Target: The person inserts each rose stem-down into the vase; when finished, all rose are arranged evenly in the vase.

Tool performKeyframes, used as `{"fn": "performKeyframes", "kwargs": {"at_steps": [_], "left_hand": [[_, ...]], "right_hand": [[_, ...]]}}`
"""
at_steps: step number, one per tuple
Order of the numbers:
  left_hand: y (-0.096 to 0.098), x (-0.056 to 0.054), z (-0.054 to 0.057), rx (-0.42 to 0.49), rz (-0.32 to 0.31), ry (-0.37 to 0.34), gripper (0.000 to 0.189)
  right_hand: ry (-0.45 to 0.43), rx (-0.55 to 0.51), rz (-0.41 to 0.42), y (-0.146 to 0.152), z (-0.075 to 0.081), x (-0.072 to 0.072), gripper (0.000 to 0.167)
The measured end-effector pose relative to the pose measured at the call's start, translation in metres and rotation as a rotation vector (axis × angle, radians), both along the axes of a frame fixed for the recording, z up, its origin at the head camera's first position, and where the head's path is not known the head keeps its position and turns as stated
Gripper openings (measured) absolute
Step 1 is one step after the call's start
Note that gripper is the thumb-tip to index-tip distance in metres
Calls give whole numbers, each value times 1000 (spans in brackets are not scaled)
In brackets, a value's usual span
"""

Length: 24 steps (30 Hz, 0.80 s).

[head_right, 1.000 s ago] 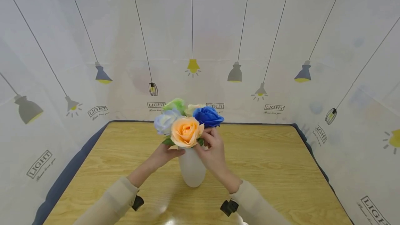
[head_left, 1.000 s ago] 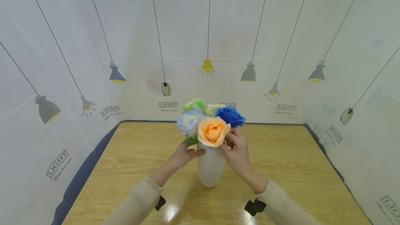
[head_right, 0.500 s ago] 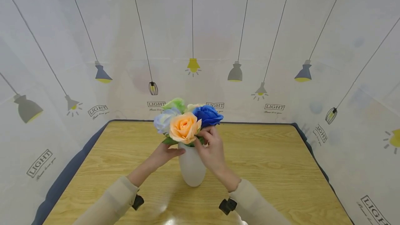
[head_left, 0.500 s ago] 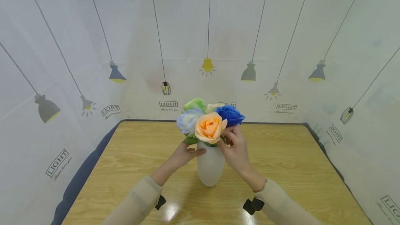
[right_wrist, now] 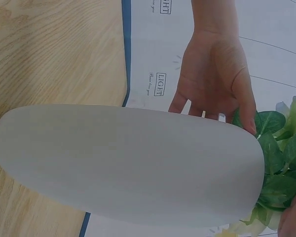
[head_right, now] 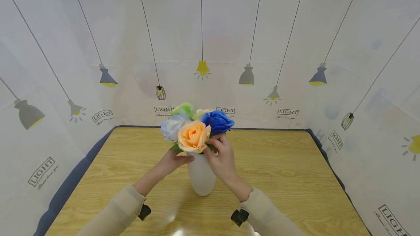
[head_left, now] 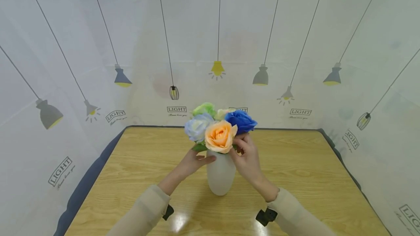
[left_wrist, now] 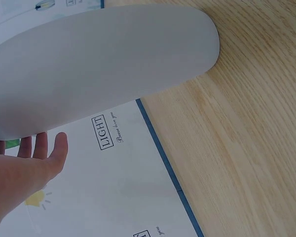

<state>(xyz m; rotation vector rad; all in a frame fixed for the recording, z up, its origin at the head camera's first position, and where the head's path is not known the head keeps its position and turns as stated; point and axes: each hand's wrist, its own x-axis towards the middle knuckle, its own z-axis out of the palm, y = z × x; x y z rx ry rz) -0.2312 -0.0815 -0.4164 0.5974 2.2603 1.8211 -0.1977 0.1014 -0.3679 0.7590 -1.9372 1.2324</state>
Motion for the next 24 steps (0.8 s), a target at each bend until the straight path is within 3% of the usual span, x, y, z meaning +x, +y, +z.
{"fn": "performKeyframes", "kwargs": {"at_steps": [4, 10, 14, 18, 21, 24], "left_hand": [[-1, -7, -13, -7, 6, 6, 65], [1, 4, 7, -16, 6, 3, 60], [1, 3, 5, -31, 1, 35, 57], [-1, -5, -8, -33, 5, 53, 55], [-1, -13, -20, -23, 7, 53, 55], [-1, -15, -24, 4, -2, 62, 56]], "right_hand": [[-5, -6, 0, 1, -1, 1, 15], [24, 2, 10, 4, -3, 3, 17], [42, -5, 49, 8, -13, 0, 11], [46, -26, 65, 11, -26, -7, 32], [70, -37, 46, 11, -32, -10, 33], [103, -29, 16, 9, -33, -11, 30]]}}
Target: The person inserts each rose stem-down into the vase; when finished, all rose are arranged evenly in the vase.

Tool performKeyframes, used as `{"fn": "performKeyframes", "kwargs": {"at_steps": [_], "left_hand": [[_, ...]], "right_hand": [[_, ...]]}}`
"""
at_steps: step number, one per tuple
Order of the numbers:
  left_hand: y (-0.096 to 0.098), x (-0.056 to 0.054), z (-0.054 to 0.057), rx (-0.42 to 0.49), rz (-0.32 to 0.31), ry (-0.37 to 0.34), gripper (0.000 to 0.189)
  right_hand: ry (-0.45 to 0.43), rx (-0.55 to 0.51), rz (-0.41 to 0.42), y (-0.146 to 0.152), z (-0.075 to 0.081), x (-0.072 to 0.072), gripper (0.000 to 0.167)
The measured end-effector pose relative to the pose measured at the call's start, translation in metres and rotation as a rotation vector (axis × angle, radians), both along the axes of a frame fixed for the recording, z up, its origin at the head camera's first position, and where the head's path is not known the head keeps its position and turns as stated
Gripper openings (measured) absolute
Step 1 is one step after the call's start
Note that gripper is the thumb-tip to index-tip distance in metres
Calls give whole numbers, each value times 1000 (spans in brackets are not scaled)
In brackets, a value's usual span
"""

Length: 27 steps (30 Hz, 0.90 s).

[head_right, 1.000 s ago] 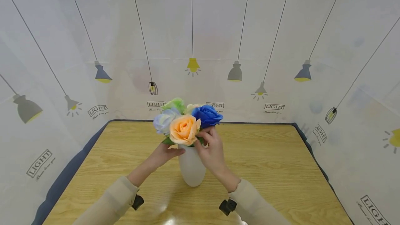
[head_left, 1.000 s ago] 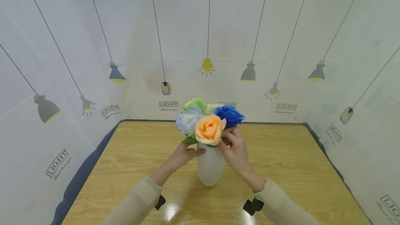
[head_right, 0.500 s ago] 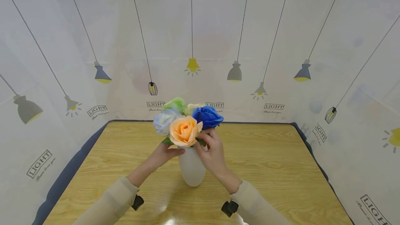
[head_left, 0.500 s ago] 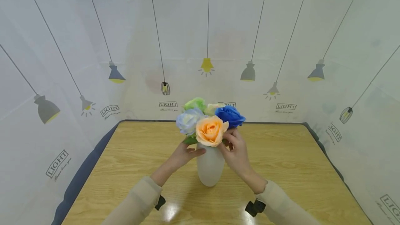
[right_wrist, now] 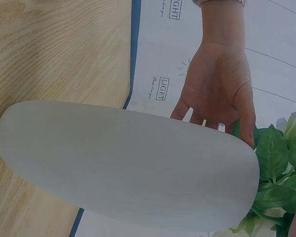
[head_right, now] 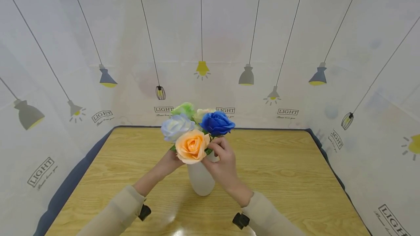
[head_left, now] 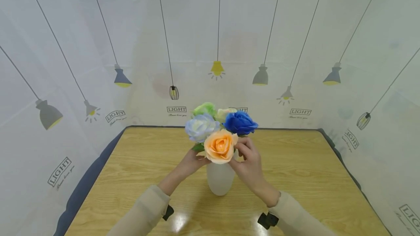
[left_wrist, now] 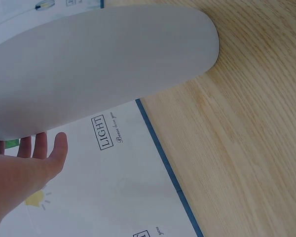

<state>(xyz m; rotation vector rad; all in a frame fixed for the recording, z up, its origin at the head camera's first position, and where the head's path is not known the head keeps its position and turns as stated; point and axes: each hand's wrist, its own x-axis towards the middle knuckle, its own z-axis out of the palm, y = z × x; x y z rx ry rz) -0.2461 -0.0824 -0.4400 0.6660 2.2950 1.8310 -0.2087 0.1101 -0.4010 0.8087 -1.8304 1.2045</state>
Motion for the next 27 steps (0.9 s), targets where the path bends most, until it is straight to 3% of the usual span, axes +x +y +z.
{"fn": "performKeyframes", "kwargs": {"at_steps": [5, 13, 20, 24, 27], "left_hand": [[0, 3, 5, 23, -16, 5, 55], [1, 16, 26, -3, -17, -15, 47], [0, 17, 27, -24, -9, -29, 51], [0, 17, 26, -1, -20, -35, 53], [0, 16, 26, 12, -21, -38, 55]], "right_hand": [[18, 16, -54, -4, 2, -1, 28], [45, -10, -5, -4, 9, 0, 37], [80, -8, 6, -8, 28, 9, 39], [62, 1, 15, -7, 24, 5, 33], [47, 10, 14, -5, 20, 2, 19]]}}
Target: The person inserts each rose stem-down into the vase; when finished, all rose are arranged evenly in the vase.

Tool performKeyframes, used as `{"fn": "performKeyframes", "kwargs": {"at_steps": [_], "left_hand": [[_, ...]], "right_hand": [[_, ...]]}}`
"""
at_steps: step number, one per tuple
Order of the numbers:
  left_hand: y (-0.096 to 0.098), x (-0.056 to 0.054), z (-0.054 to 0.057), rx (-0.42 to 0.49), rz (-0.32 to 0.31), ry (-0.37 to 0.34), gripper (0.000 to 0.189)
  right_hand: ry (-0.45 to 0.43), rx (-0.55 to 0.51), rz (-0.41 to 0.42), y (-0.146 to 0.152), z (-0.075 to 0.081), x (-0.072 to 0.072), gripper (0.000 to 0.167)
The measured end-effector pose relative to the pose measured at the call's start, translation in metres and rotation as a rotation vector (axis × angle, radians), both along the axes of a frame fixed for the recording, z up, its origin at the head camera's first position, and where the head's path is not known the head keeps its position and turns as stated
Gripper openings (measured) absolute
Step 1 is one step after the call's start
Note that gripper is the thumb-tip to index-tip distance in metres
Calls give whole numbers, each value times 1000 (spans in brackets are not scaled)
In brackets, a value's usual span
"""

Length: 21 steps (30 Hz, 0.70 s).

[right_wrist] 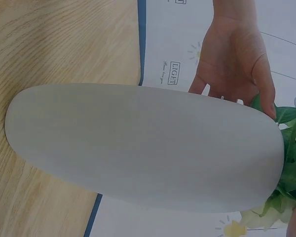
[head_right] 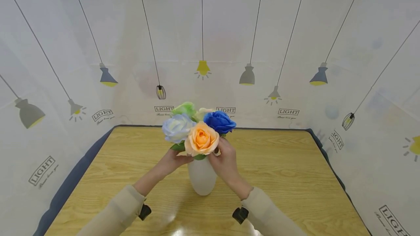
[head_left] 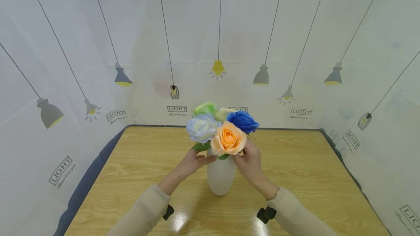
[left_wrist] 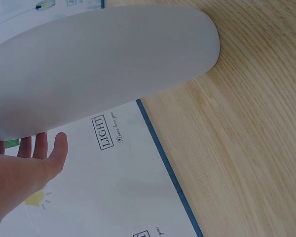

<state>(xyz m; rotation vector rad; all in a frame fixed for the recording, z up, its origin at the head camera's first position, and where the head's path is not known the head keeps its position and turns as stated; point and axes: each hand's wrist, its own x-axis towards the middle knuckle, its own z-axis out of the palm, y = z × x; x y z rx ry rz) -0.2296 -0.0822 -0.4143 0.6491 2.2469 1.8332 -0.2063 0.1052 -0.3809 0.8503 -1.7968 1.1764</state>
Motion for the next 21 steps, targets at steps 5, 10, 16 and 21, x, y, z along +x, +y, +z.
{"fn": "performKeyframes", "kwargs": {"at_steps": [5, 10, 16, 21], "left_hand": [[1, 1, 1, 9, 2, 4, 56], [1, 1, 1, 9, -4, 2, 56], [1, 1, 1, -9, -3, 1, 55], [1, 0, 1, -13, -9, -12, 55]], "right_hand": [[-47, -2, 18, 1, -5, -1, 18], [-100, -27, 52, 3, -8, -1, 23], [-102, -7, -4, 7, -8, 2, 16], [-154, -22, 6, 18, -18, -4, 24]]}}
